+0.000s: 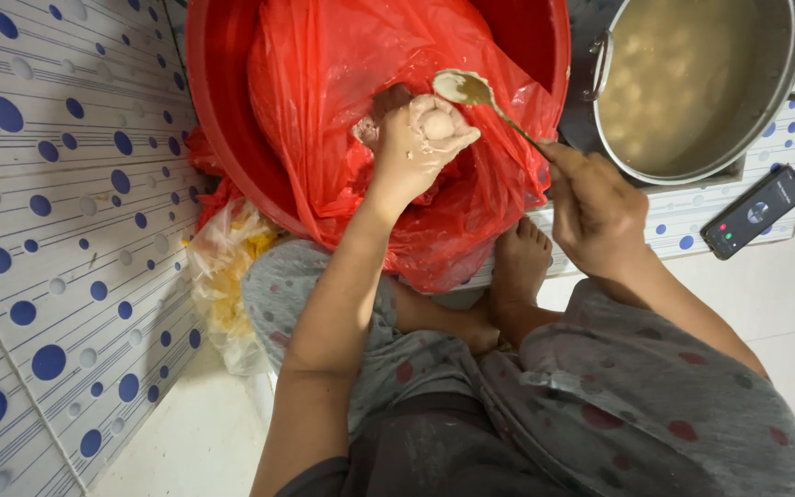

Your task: Forming meatballs by squeezing meat paste through the hand and scooping it into a pot of water using a spoon.

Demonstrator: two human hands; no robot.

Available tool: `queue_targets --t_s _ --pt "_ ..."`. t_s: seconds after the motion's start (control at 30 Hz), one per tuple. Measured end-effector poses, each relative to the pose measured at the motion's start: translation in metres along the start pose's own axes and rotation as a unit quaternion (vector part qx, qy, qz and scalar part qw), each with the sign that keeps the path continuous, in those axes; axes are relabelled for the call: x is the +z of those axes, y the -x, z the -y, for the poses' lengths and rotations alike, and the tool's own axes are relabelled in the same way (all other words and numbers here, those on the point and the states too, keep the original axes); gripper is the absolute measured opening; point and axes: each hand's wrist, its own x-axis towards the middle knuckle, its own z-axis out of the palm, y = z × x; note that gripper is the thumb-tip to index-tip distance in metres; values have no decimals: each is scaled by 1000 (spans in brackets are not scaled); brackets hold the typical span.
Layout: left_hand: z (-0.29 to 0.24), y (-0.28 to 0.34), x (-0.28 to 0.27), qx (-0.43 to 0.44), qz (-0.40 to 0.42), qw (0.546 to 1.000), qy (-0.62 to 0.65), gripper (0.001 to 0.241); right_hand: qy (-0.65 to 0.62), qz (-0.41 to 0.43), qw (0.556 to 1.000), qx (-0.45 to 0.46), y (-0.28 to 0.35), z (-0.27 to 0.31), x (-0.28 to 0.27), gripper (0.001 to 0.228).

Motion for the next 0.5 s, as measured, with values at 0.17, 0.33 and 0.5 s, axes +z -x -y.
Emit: queue_targets --t_s 0.17,0.33,0.5 --pt "11 -2 2 -53 -55 988 -133 27 -29 -52 997 -52 0 -10 16 24" --pt "47 -9 7 -81 -135 965 -210 22 -57 -24 998 -8 3 -8 24 25" --pt "61 -7 -14 -132 -21 920 -370 14 -351 30 867 352 21 -37 38 19"
